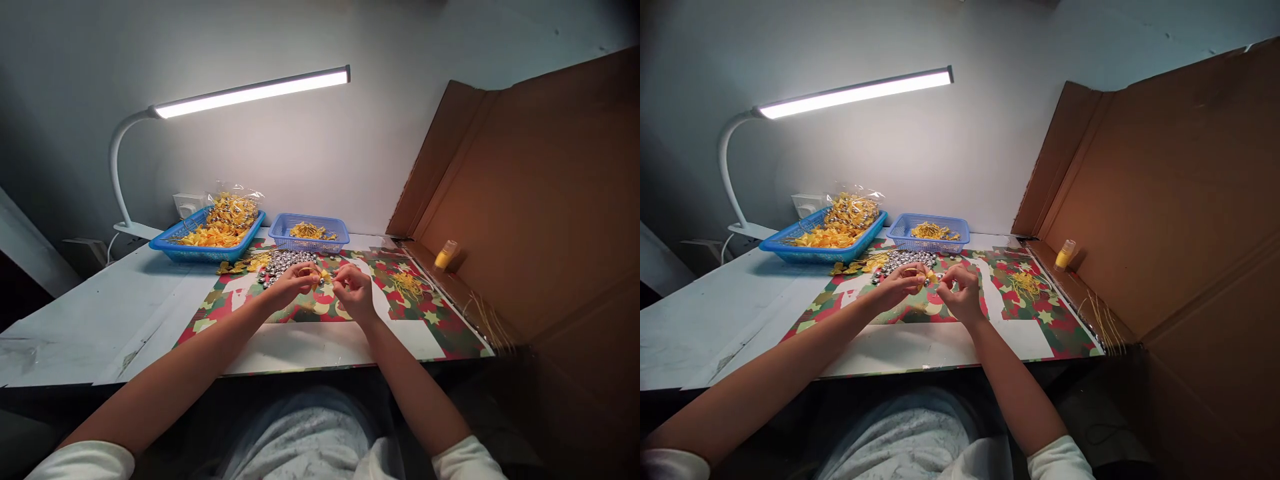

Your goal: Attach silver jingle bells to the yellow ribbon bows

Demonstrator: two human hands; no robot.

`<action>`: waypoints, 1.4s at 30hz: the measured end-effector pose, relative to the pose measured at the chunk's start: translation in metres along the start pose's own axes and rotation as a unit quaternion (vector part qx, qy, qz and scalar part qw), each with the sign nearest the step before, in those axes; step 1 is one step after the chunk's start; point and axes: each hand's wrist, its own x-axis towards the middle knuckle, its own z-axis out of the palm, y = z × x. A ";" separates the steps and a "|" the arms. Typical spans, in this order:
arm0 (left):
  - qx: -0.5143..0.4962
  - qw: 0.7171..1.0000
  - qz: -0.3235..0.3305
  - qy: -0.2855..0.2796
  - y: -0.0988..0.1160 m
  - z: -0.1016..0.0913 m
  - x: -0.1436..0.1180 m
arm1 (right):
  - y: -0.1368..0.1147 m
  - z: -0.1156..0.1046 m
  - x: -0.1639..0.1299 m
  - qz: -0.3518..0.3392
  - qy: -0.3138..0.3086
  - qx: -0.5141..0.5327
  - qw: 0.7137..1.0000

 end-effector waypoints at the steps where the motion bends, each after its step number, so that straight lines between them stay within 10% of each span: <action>1: 0.001 1.000 -0.001 0.001 0.000 0.000 0.000 | 0.000 0.000 0.000 0.000 0.000 -0.002 1.000; 42: -0.123 0.988 -0.091 0.017 -0.005 0.001 0.001 | 0.011 0.005 -0.003 0.067 -0.050 0.018 0.996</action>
